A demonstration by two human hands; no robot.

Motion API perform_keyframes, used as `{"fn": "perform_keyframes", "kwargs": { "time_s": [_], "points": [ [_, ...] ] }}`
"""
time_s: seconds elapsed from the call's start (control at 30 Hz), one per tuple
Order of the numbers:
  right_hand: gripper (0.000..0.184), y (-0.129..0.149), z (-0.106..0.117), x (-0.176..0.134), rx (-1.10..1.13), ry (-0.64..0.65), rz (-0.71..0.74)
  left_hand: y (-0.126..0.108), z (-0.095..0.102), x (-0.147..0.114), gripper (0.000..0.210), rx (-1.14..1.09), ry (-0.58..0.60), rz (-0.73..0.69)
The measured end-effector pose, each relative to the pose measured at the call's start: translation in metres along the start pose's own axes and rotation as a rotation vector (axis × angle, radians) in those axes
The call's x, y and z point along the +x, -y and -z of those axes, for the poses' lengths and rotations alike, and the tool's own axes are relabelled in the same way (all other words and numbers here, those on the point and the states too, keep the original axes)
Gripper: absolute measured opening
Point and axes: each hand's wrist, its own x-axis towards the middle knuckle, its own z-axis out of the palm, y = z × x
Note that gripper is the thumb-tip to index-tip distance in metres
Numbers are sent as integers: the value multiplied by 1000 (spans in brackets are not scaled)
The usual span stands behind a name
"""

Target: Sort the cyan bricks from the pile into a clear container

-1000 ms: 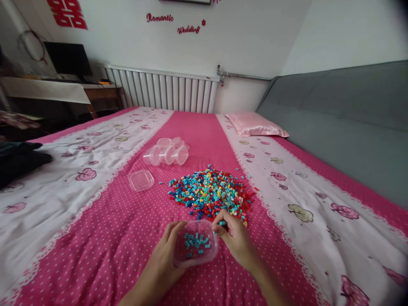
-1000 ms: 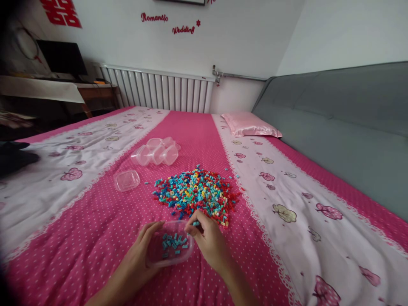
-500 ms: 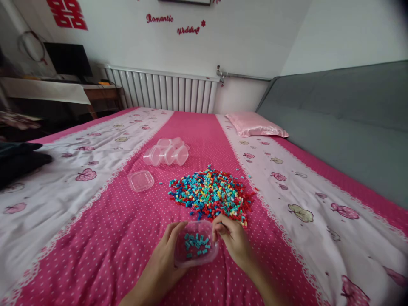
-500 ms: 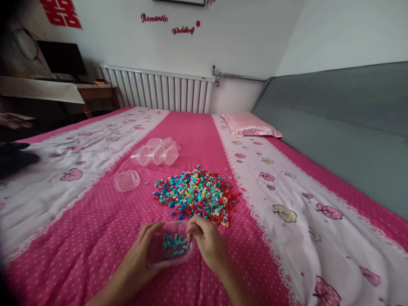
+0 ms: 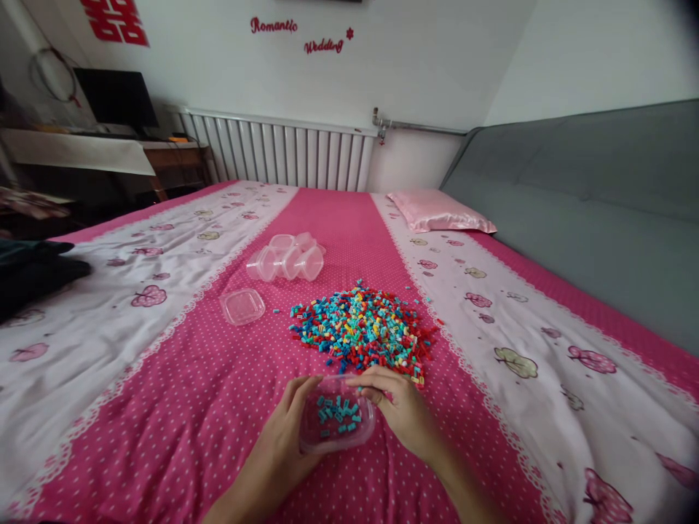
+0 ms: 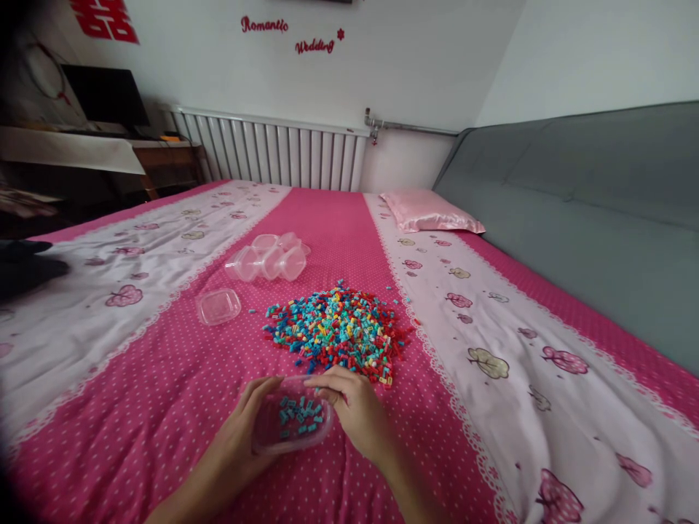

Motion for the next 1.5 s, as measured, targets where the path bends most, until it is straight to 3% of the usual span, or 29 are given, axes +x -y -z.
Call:
{"fn": "perform_keyframes", "kwargs": {
  "time_s": [0.17,0.43,0.67,0.97,1.33,1.5],
  "points": [
    [30,-2,-1,0,-25,-20,-81,1,-1,0,76,5,-13,-3],
    [21,1,-2,0,2,-35,-81,0,-1,0,76,16,-33,1],
    [28,0,0,-1,73,-22,-85,1,-1,0,76,11,-25,4],
    [45,-2,4,-3,-78,-151,84,-1,0,0,73,-24,-1,31],
    [16,-2,-1,0,-113,-74,54,-2,-1,2,72,-15,-37,22],
    [14,-6,-2,0,-160,-72,32,-3,0,2,70,-15,-64,14]
  ]
}}
